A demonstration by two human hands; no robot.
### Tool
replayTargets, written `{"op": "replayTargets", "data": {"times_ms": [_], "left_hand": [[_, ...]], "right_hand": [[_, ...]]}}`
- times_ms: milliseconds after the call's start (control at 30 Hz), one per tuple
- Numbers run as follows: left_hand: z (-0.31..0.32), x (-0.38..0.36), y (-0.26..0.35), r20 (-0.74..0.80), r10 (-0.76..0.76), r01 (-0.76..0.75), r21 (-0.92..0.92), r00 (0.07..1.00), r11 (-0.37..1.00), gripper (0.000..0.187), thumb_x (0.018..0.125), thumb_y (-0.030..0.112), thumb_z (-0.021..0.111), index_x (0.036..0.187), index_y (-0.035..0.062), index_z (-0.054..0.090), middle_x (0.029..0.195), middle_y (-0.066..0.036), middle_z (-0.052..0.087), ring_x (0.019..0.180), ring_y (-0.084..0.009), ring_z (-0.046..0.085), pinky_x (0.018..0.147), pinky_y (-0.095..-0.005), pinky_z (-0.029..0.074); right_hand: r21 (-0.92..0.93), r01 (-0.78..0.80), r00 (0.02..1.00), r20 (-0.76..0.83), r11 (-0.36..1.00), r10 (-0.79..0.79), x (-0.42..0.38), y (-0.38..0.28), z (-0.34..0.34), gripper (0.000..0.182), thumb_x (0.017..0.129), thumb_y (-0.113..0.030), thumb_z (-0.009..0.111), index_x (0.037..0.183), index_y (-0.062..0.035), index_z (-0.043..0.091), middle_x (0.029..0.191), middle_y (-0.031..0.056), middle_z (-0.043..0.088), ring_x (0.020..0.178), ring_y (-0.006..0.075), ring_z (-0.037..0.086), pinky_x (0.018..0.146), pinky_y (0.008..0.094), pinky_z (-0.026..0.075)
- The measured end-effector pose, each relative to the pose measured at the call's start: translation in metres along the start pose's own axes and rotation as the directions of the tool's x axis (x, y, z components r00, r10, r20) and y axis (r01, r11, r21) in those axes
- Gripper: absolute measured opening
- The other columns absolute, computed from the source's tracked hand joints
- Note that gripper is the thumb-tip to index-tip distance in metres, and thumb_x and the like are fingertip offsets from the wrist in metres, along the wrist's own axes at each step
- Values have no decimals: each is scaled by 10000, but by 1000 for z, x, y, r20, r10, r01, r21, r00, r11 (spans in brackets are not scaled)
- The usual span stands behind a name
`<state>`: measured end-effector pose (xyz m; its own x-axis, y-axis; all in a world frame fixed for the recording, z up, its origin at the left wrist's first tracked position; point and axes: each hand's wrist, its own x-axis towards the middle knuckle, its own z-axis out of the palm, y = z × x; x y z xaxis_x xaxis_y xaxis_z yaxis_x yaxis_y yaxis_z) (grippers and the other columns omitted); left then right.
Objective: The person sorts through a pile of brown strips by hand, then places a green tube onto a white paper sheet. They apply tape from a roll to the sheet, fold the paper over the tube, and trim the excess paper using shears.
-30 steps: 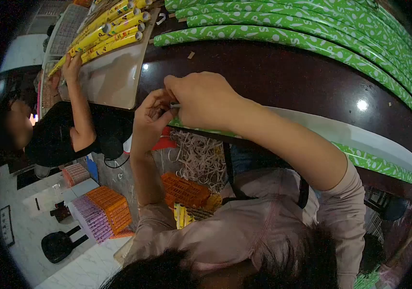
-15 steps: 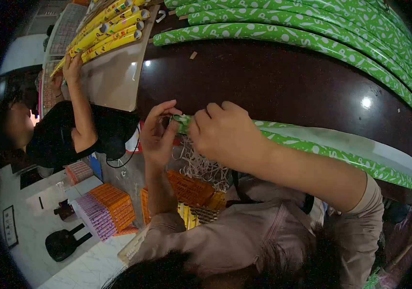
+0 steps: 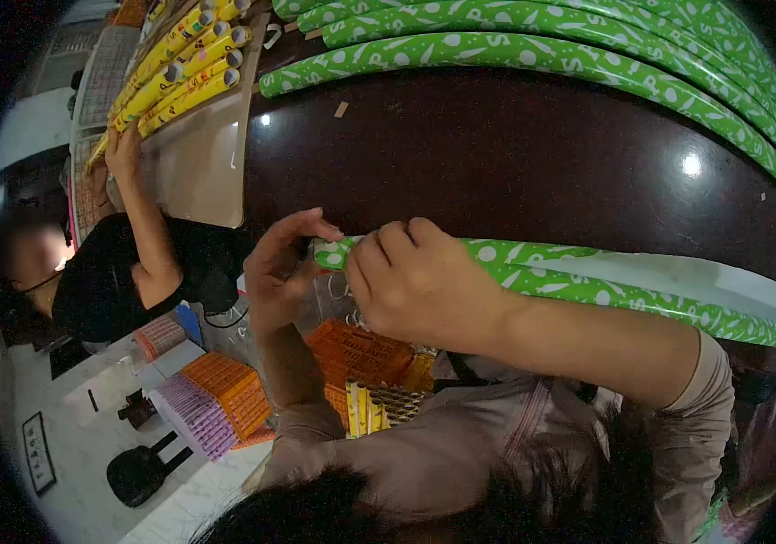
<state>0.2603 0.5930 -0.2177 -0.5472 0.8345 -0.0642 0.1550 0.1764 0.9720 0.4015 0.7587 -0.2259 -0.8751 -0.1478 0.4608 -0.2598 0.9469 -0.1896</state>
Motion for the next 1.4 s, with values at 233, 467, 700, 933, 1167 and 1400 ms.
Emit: {"op": "replayTargets", "data": {"times_ms": [233,467,700,933,1167,1400], "left_hand": [[-25,35,8,273,-82,99,-51,959,994,481,791,-110,583,1255,13,560,951,-55,643,877,-113,589,795,-259,468],[-33,65,21,526,-115,30,166,843,986,401,771,-10,711,1163,23,635,866,-37,618,792,-105,563,711,-270,451],[-32,67,19,575,-82,-47,206,814,977,347,778,9,703,1121,28,653,871,-46,599,771,-130,527,712,-282,424],[-26,68,20,600,-34,-158,265,799,951,220,843,1,626,1061,14,652,852,-46,576,820,-155,516,730,-317,422],[-25,64,24,548,-54,-118,275,835,954,175,870,-42,572,1031,9,618,909,-29,537,745,-100,443,689,-250,389],[-21,53,14,397,-30,-24,132,917,991,211,856,-73,539,1042,21,569,869,-16,492,762,-96,446,698,-227,384]], "right_hand": [[29,-9,996,-92,1000,12,3,3,5,192,654,-140,615,776,6,645,720,80,590,660,195,553,553,293,420],[106,-41,997,-60,994,47,4,5,4,188,649,-135,620,776,3,638,687,69,555,643,194,551,552,297,426],[129,-57,997,-35,990,62,5,6,3,181,651,-131,621,777,-1,635,686,68,557,644,188,554,559,301,428],[127,-51,998,-24,991,55,5,6,2,178,648,-135,621,767,-3,629,687,66,561,649,187,558,558,296,426],[119,-74,997,2,990,74,5,7,1,207,693,-191,656,810,-23,621,706,45,532,650,181,538,562,299,425],[125,-94,995,21,988,92,6,9,1,166,760,-203,670,809,-63,595,720,27,508,656,177,527,559,308,426]]}}
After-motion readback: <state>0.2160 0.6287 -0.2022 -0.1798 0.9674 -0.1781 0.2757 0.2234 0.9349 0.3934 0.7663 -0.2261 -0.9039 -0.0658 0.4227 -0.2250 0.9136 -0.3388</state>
